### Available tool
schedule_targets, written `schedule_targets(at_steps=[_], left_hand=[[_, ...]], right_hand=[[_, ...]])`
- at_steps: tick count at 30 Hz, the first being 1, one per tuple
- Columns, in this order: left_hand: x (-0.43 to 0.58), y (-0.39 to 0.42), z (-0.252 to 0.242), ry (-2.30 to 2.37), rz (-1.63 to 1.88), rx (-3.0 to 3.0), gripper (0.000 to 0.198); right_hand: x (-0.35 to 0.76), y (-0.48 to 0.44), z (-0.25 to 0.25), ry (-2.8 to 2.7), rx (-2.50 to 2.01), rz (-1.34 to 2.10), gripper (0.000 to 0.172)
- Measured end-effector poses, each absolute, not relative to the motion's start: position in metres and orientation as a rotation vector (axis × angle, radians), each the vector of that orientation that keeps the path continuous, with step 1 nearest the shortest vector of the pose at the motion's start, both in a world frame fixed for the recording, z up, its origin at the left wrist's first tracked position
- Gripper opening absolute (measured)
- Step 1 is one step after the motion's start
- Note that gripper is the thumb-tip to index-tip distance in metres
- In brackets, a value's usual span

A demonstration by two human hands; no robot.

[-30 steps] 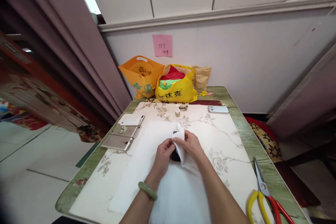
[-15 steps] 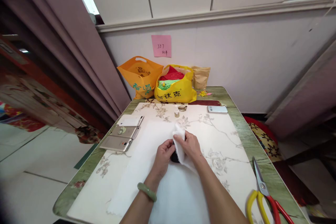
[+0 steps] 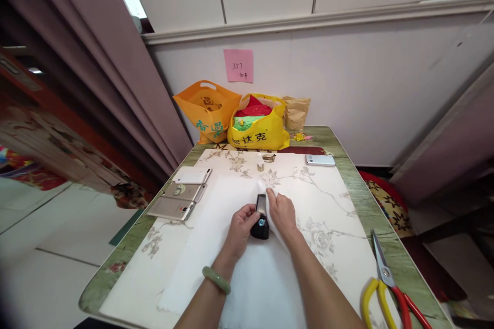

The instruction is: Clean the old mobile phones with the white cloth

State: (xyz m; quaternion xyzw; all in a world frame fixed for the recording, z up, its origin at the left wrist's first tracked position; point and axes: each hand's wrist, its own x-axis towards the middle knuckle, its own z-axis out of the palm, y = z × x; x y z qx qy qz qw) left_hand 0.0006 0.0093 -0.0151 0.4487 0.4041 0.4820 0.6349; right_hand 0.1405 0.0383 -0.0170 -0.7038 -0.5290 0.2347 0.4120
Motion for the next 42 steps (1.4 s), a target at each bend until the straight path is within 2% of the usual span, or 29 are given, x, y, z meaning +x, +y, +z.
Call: schedule_targets(at_steps=[8, 12, 16, 24, 30, 38, 42], left_hand=[[0.001, 0.011, -0.017, 0.897, 1.319, 0.657, 0.029], [0.002, 0.011, -0.014, 0.894, 1.372, 0.657, 0.025], [0.002, 0.010, -0.014, 0.900, 1.389, 0.701, 0.022], [0.000, 0.009, -0.009, 0.983, 1.422, 0.925, 0.019], [0.000, 0.010, -0.010, 1.009, 1.269, 0.951, 0.032], [0.002, 0.009, -0.012, 1.123, 1.417, 0.818, 0.034], [0.000, 0.011, -0.013, 1.132, 1.447, 0.849, 0.033]], right_hand=[[0.146, 0.037, -0.018, -1.092, -1.662, 0.732, 0.054], [0.141, 0.031, -0.008, -1.429, -1.399, 0.809, 0.045], [0.135, 0.028, -0.004, -1.758, -1.348, 0.749, 0.030], [0.141, 0.032, -0.010, -1.637, -1.241, 0.971, 0.037], [0.142, 0.035, -0.015, -1.582, -1.291, 1.024, 0.048], [0.151, 0.037, -0.016, -1.193, -1.384, 0.688, 0.048], [0.151, 0.032, -0.005, -1.422, -1.171, 0.694, 0.047]])
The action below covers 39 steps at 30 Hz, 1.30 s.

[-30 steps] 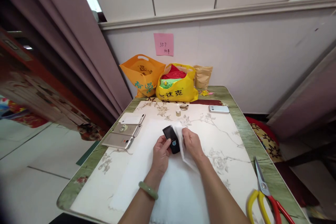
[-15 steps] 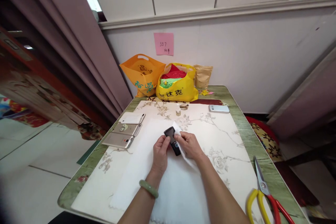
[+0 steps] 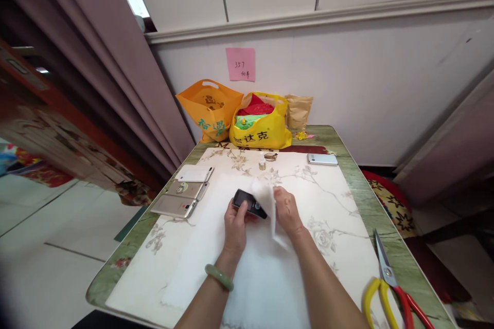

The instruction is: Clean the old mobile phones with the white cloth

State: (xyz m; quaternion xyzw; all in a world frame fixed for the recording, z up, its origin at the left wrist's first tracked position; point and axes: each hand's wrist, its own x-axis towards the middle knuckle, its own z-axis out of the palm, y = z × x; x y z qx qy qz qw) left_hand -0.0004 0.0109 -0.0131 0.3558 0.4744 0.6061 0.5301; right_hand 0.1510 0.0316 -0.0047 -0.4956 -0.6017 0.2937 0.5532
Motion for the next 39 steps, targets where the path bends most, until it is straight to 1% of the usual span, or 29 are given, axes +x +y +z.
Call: schedule_targets(at_steps=[2, 4, 5, 7, 8, 10, 14, 17, 19, 22, 23, 26, 28, 29, 30, 33, 34, 36, 38, 39], left_hand=[[-0.002, 0.012, -0.016, 1.099, 1.474, 0.846, 0.031], [-0.003, 0.013, -0.019, 1.045, 1.492, 0.830, 0.030], [-0.003, 0.013, -0.020, 1.022, 1.493, 0.819, 0.030], [-0.004, 0.013, -0.022, 0.992, 1.486, 0.795, 0.031], [-0.004, 0.013, -0.022, 0.985, 1.481, 0.786, 0.032], [-0.004, 0.013, -0.020, 0.988, 1.473, 0.776, 0.034], [-0.002, 0.009, -0.012, 0.996, 1.429, 0.779, 0.035], [0.001, 0.007, -0.004, 0.932, 1.376, 0.793, 0.034], [0.002, 0.007, -0.001, 0.918, 1.363, 0.787, 0.035], [0.001, 0.008, -0.001, 0.959, 1.401, 0.723, 0.035], [0.000, 0.008, -0.002, 0.971, 1.412, 0.703, 0.035], [-0.001, 0.008, -0.004, 0.949, 1.401, 0.701, 0.033], [-0.001, 0.008, -0.005, 0.913, 1.365, 0.731, 0.032], [-0.001, 0.008, -0.005, 0.901, 1.353, 0.738, 0.032], [-0.001, 0.008, -0.005, 0.896, 1.354, 0.734, 0.032], [-0.001, 0.008, -0.005, 0.905, 1.421, 0.674, 0.031], [-0.001, 0.008, -0.005, 0.906, 1.434, 0.657, 0.031], [-0.001, 0.008, -0.004, 0.910, 1.415, 0.659, 0.031], [-0.001, 0.008, -0.004, 0.908, 1.378, 0.689, 0.032], [-0.001, 0.008, -0.004, 0.907, 1.370, 0.696, 0.031]], right_hand=[[0.147, 0.031, -0.001, -1.615, -1.091, 0.657, 0.041], [0.142, 0.032, -0.001, -1.692, -1.118, 0.599, 0.027], [0.141, 0.033, -0.002, -1.696, -1.166, 0.586, 0.029], [0.139, 0.033, -0.004, -1.731, -1.269, 0.572, 0.043], [0.138, 0.033, -0.004, -1.778, -1.313, 0.562, 0.046], [0.138, 0.032, -0.005, -1.888, -1.381, 0.517, 0.045], [0.140, 0.034, -0.005, -1.938, -1.434, 0.506, 0.032], [0.142, 0.037, -0.008, -1.875, -1.446, 0.562, 0.043], [0.143, 0.038, -0.009, -1.850, -1.449, 0.554, 0.045], [0.144, 0.037, -0.007, -1.866, -1.389, 0.524, 0.031], [0.144, 0.036, -0.005, -1.870, -1.356, 0.537, 0.029], [0.144, 0.036, -0.004, -1.851, -1.306, 0.627, 0.031], [0.144, 0.037, -0.004, -1.809, -1.341, 0.638, 0.042], [0.144, 0.038, -0.005, -1.791, -1.360, 0.624, 0.045], [0.144, 0.038, -0.005, -1.782, -1.365, 0.613, 0.044], [0.144, 0.037, -0.004, -1.802, -1.286, 0.675, 0.028], [0.144, 0.036, -0.004, -1.801, -1.263, 0.703, 0.028], [0.143, 0.036, -0.005, -1.765, -1.287, 0.719, 0.032], [0.142, 0.036, -0.008, -1.709, -1.358, 0.708, 0.043], [0.142, 0.037, -0.010, -1.680, -1.377, 0.721, 0.046]])
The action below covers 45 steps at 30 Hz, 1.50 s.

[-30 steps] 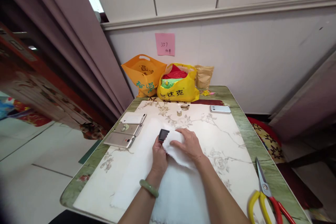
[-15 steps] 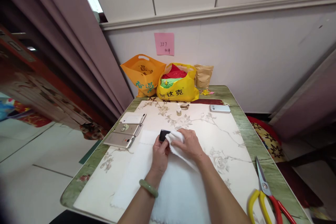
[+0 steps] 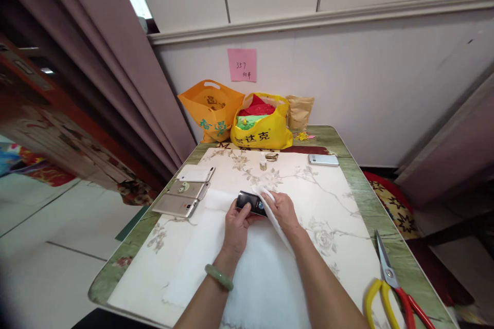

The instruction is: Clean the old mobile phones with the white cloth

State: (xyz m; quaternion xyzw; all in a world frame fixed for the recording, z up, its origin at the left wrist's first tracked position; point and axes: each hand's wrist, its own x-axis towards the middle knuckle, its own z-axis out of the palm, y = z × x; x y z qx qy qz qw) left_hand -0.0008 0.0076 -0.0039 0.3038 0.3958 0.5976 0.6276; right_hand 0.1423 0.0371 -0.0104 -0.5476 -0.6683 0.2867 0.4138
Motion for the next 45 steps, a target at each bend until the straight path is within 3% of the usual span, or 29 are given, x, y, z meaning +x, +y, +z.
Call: schedule_targets(at_steps=[4, 9, 22, 25, 32, 45], left_hand=[[-0.004, 0.010, -0.006, 0.878, 1.431, 0.598, 0.031], [-0.011, 0.014, -0.006, 0.836, 1.502, 0.391, 0.033], [-0.006, 0.006, -0.003, 0.834, 1.315, 0.623, 0.035], [-0.005, 0.004, -0.001, 0.906, 1.245, 0.755, 0.034], [-0.005, 0.004, -0.002, 0.953, 1.262, 0.686, 0.029], [-0.006, 0.006, -0.008, 0.926, 1.233, 0.724, 0.024]], right_hand=[[0.147, 0.042, -0.021, -1.390, -1.313, 0.876, 0.046], [0.157, 0.047, -0.028, -1.031, -1.301, 0.878, 0.063], [0.142, 0.030, -0.002, -1.514, -1.324, 0.811, 0.035], [0.146, 0.033, -0.007, -1.423, -1.393, 0.736, 0.043], [0.144, 0.033, -0.007, -1.528, -1.312, 0.872, 0.034], [0.144, 0.034, -0.008, -1.439, -1.354, 0.797, 0.039]])
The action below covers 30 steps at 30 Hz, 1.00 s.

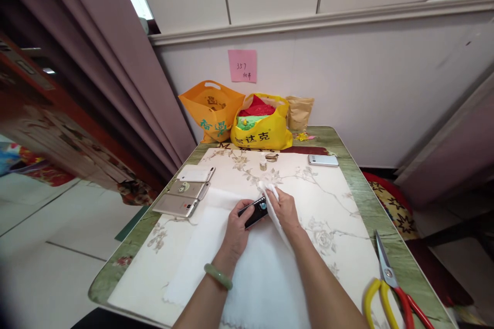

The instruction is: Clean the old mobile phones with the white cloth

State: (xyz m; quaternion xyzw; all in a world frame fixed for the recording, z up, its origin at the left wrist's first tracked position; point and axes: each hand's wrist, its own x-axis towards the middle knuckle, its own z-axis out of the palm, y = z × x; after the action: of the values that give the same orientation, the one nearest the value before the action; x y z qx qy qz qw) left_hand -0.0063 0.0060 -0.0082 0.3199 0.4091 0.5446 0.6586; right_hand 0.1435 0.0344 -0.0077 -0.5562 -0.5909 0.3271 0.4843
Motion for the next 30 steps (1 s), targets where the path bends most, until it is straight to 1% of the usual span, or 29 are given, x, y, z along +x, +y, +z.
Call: schedule_targets(at_steps=[3, 5, 9, 12, 15, 18, 20, 23, 26, 30], left_hand=[[-0.006, 0.006, -0.009, 0.921, 1.249, 0.675, 0.026], [-0.007, 0.007, -0.010, 0.914, 1.260, 0.637, 0.026], [-0.006, 0.008, -0.010, 0.894, 1.234, 0.662, 0.027], [-0.006, 0.009, -0.011, 0.856, 1.294, 0.605, 0.025], [-0.008, 0.011, -0.011, 0.847, 1.380, 0.525, 0.023], [-0.009, 0.011, -0.011, 0.878, 1.357, 0.529, 0.027], [-0.009, 0.012, -0.011, 0.879, 1.339, 0.523, 0.028], [-0.010, 0.012, -0.011, 0.873, 1.359, 0.455, 0.032], [-0.011, 0.013, -0.009, 0.861, 1.370, 0.413, 0.038], [-0.013, 0.010, -0.004, 0.817, 1.342, 0.428, 0.037]], right_hand=[[0.144, 0.034, -0.006, -1.483, -1.305, 0.846, 0.033], [0.142, 0.034, -0.006, -1.491, -1.299, 0.849, 0.033], [0.142, 0.037, -0.012, -1.338, -1.337, 0.823, 0.042], [0.146, 0.038, -0.016, -1.229, -1.323, 0.829, 0.044], [0.153, 0.037, -0.018, -1.263, -1.369, 0.701, 0.043], [0.157, 0.036, -0.017, -1.298, -1.557, 0.542, 0.042], [0.158, 0.037, -0.017, -1.286, -1.624, 0.511, 0.044], [0.160, 0.039, -0.020, -1.196, -1.544, 0.555, 0.044], [0.166, 0.043, -0.028, -0.990, -1.440, 0.662, 0.043], [0.178, 0.047, -0.039, -0.734, -1.474, 0.769, 0.043]])
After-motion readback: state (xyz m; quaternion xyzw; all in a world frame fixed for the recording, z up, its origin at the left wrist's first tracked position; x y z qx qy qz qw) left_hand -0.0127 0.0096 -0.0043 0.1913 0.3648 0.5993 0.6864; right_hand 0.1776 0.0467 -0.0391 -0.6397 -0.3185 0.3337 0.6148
